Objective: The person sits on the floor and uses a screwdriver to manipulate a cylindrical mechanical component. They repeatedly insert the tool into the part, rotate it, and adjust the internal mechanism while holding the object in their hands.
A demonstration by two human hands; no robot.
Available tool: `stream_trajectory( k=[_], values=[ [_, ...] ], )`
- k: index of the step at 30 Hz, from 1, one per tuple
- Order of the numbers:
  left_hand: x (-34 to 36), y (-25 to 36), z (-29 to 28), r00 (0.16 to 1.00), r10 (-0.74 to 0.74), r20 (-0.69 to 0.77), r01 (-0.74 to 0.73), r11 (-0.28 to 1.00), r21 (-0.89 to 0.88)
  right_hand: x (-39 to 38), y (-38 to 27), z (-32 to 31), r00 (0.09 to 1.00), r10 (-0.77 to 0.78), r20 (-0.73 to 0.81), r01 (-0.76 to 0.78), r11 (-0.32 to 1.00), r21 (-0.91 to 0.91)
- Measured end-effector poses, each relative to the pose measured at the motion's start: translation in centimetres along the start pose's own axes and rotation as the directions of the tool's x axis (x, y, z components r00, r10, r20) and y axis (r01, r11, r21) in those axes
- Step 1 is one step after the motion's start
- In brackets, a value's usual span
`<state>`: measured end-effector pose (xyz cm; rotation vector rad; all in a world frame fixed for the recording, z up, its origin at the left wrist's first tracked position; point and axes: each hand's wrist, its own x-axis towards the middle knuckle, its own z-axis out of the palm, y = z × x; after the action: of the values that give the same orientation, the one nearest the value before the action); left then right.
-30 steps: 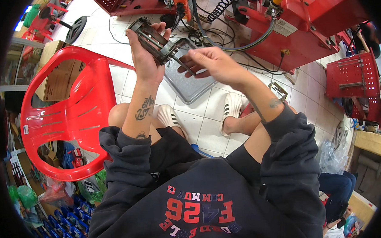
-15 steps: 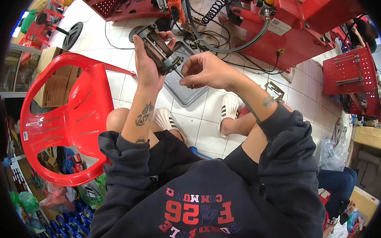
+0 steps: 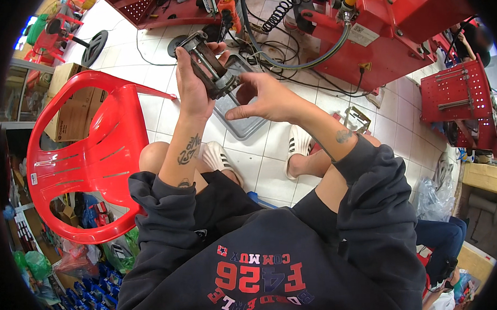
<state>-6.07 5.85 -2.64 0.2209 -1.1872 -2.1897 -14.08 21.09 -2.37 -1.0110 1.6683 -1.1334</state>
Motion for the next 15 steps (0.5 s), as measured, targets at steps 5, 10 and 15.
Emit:
stream_trajectory(
  k=[5,10,15],
  values=[
    [0.1,0.4,-0.4,1.000,0.011,0.003,-0.011,1.000,0.011,0.0,-0.6,-0.5,0.987,0.099,0.128,-0.133,0.945,0.300],
    [0.3,0.1,-0.6,1.000,-0.023,0.020,0.024,1.000,-0.018,0.4,0.3,-0.8,0.993,0.119,0.000,-0.119,0.992,-0.040],
    [0.2,0.1,-0.4,1.000,0.018,0.003,-0.018,1.000,-0.013,0.4,0.2,0.0,0.999,-0.041,0.008,0.038,0.969,0.243]
  ],
)
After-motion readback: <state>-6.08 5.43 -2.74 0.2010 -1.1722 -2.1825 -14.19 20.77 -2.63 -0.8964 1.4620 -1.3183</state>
